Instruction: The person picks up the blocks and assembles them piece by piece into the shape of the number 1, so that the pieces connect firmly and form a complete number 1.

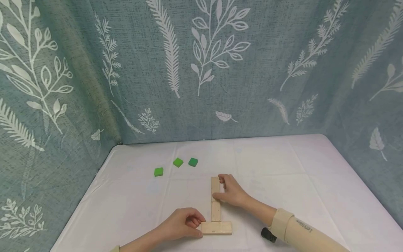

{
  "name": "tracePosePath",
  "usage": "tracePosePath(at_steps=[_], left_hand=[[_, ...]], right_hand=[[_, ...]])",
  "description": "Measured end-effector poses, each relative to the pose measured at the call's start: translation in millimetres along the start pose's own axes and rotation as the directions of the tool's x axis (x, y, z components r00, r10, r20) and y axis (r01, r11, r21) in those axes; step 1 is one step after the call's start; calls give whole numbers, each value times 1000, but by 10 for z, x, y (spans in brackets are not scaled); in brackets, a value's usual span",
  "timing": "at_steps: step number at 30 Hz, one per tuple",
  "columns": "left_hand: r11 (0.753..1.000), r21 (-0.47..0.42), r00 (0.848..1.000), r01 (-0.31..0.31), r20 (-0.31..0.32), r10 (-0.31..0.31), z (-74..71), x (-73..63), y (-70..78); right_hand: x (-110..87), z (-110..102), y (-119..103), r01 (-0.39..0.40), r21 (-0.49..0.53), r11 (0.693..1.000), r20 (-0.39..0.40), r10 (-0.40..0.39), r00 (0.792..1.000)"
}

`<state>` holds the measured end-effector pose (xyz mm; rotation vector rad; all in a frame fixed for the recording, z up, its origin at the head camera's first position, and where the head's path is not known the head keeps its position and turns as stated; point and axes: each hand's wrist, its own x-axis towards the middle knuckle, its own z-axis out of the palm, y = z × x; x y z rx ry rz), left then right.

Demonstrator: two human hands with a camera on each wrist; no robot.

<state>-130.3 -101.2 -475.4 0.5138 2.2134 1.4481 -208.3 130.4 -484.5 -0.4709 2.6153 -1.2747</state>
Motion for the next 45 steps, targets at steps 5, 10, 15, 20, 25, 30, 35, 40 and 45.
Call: tracePosePath(at_steps=[5, 10, 15, 20, 25, 30, 35, 40, 45], left_hand=[[1000, -7, 1000, -7, -1, 7, -3, 1, 9], [1000, -9, 1000, -1, 0, 1, 0, -1, 15], [1000, -9, 1000, -6, -1, 6, 4, 3, 3], [1000, -17, 1000, -18, 2, 18, -1, 1, -7], [999, -29, 1000, -20, 6, 20, -7, -6, -4], [999, -39, 1000, -26, 4, 27, -13, -12, -1], [999, -38, 1000, -26, 0, 26, -14, -17, 4], [999, -38, 1000, -22, 0, 22, -17, -23, 15], [999, -33, 1000, -10, 0, 10, -16, -23, 22]], right_hand=[[3, -4, 3, 20, -5, 1000, 5, -20, 1000], [-1, -11, 5, 29, -4, 1000, 10, -29, 1000], [-9, -20, -2, 29, 4, 1000, 6, -29, 1000], [-9, -28, 8, 17, 22, 1000, 0, -17, 1000], [-18, -37, 14, 6, 42, 999, -10, -5, 1000], [-14, -36, 14, -8, 53, 999, -39, 10, 999], [-8, -49, 0, -32, 78, 996, -73, 38, 997], [-4, -82, -34, -60, 124, 990, -107, 74, 991], [13, -122, -76, -65, 170, 983, -128, 87, 988]])
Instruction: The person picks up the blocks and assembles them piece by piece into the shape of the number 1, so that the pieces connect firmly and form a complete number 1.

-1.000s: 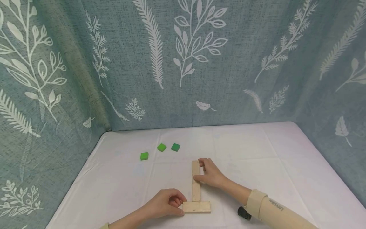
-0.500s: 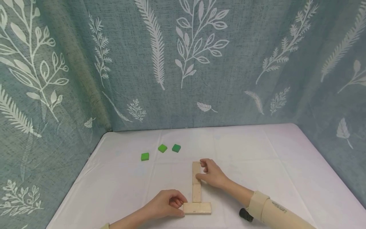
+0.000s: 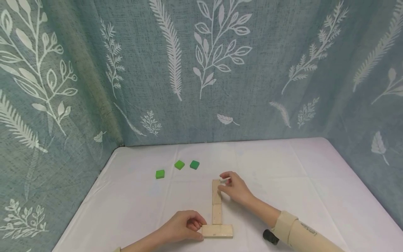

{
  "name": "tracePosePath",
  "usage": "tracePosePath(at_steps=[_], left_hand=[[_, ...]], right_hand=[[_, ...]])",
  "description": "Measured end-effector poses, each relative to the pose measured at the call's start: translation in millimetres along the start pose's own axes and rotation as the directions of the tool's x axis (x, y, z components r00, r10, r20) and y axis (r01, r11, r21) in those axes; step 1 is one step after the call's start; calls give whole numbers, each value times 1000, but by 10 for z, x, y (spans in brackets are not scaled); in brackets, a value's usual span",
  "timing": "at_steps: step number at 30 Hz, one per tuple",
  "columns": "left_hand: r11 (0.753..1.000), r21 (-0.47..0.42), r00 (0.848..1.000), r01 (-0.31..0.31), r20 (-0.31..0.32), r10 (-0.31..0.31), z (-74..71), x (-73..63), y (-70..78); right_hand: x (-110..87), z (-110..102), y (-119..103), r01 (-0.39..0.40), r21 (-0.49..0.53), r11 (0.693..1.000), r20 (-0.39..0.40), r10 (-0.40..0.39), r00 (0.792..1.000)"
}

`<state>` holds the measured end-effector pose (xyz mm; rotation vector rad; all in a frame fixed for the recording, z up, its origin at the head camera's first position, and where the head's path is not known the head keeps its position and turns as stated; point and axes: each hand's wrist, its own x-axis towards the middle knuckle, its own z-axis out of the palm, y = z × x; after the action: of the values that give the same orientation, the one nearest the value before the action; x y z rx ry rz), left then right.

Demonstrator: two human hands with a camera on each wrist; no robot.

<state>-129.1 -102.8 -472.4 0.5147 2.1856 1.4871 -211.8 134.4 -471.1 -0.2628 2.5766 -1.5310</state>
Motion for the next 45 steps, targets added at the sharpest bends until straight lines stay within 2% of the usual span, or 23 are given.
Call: tracePosePath(at_steps=[6, 25, 34, 39, 45], left_hand=[[1000, 5, 1000, 19, -2, -19, 2, 1, -1], [1000, 5, 1000, 20, -5, -20, -8, -4, -19], [1000, 2, 1000, 17, -4, -17, -1, -10, -22], [1000, 13, 1000, 17, -6, -17, 1, -4, -20], [1000, 11, 1000, 21, -5, -21, 5, -3, -21]], right_hand=[[53, -8, -5, -11, 76, 997, -2, 12, 1000], [318, 57, -74, 12, 125, 992, 20, -15, 1000], [442, 126, -116, 75, 91, 993, 50, -80, 996], [551, 148, -98, 76, 65, 995, 59, -80, 995], [657, 153, -132, 132, 13, 991, 119, -133, 984]])
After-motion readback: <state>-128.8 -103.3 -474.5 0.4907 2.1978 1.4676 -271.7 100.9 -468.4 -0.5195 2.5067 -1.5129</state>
